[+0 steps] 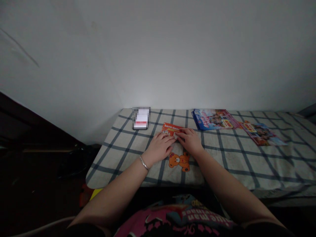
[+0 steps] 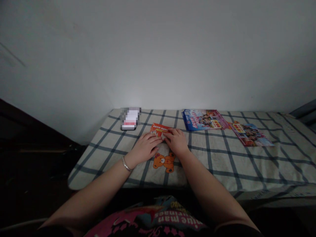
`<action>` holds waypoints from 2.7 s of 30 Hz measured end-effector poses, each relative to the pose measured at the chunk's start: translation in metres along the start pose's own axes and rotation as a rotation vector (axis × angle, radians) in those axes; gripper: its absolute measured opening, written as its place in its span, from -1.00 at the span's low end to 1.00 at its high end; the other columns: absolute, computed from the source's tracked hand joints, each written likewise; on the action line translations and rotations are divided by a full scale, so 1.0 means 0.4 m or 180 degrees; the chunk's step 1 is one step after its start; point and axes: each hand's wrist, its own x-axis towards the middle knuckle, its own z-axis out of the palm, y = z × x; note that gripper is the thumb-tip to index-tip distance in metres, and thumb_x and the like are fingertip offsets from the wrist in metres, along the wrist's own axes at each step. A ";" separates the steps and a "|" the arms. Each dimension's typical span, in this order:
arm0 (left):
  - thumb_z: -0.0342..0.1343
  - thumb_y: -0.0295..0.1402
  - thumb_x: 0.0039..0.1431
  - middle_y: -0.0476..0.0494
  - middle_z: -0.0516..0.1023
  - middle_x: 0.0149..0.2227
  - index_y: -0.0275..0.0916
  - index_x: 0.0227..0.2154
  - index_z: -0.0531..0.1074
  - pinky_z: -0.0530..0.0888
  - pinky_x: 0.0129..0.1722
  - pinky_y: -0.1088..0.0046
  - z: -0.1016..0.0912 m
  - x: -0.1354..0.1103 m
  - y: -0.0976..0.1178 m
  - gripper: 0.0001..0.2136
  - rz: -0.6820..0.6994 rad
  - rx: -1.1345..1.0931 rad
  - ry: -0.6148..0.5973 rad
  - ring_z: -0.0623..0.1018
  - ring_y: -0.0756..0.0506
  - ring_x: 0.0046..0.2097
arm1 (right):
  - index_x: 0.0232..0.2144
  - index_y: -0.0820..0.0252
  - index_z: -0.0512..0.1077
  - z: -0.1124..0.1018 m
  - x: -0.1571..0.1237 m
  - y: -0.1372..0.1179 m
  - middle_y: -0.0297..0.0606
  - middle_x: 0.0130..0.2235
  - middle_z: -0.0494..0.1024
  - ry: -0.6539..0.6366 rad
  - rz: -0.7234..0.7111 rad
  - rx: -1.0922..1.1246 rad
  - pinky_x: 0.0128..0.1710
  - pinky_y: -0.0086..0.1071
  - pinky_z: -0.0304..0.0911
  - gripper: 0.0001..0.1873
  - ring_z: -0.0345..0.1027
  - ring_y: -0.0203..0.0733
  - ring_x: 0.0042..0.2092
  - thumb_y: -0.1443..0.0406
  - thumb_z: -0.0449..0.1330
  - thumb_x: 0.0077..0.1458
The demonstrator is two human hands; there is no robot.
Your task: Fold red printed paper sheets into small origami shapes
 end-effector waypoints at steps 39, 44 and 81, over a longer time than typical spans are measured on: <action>0.07 -0.26 0.22 -0.08 0.43 0.13 -0.17 -0.04 0.43 0.18 0.20 0.06 -0.008 -0.003 0.003 -0.73 0.0056 0.0039 -0.0002 0.30 -0.23 0.16 | -0.23 0.00 0.60 -0.073 -0.035 -0.002 -0.33 0.05 0.52 0.0045 0.0226 -0.0722 0.05 -0.10 0.14 -0.75 0.31 0.00 0.04 0.26 0.11 0.18; 0.07 -0.26 0.22 -0.12 0.43 0.13 -0.17 -0.06 0.44 0.17 0.21 0.05 -0.009 -0.005 0.002 -0.74 0.0062 0.0017 -0.0022 0.29 -0.22 0.17 | -0.22 0.04 0.60 -0.082 -0.034 0.004 -0.31 -0.01 0.57 0.0055 0.0378 -0.0805 0.01 -0.12 0.17 -0.73 0.37 -0.01 -0.03 0.28 0.09 0.18; 0.11 -0.13 0.16 -0.15 0.41 0.08 -0.17 0.05 0.37 0.32 0.07 0.09 -0.021 0.058 -0.003 -0.58 0.0301 0.0175 -0.0278 0.33 -0.27 0.07 | -0.17 0.19 0.34 0.027 -0.010 0.038 -0.05 0.10 0.37 0.0294 0.0487 -0.0216 0.17 -0.07 0.06 -0.70 0.15 0.08 0.16 0.15 0.16 0.08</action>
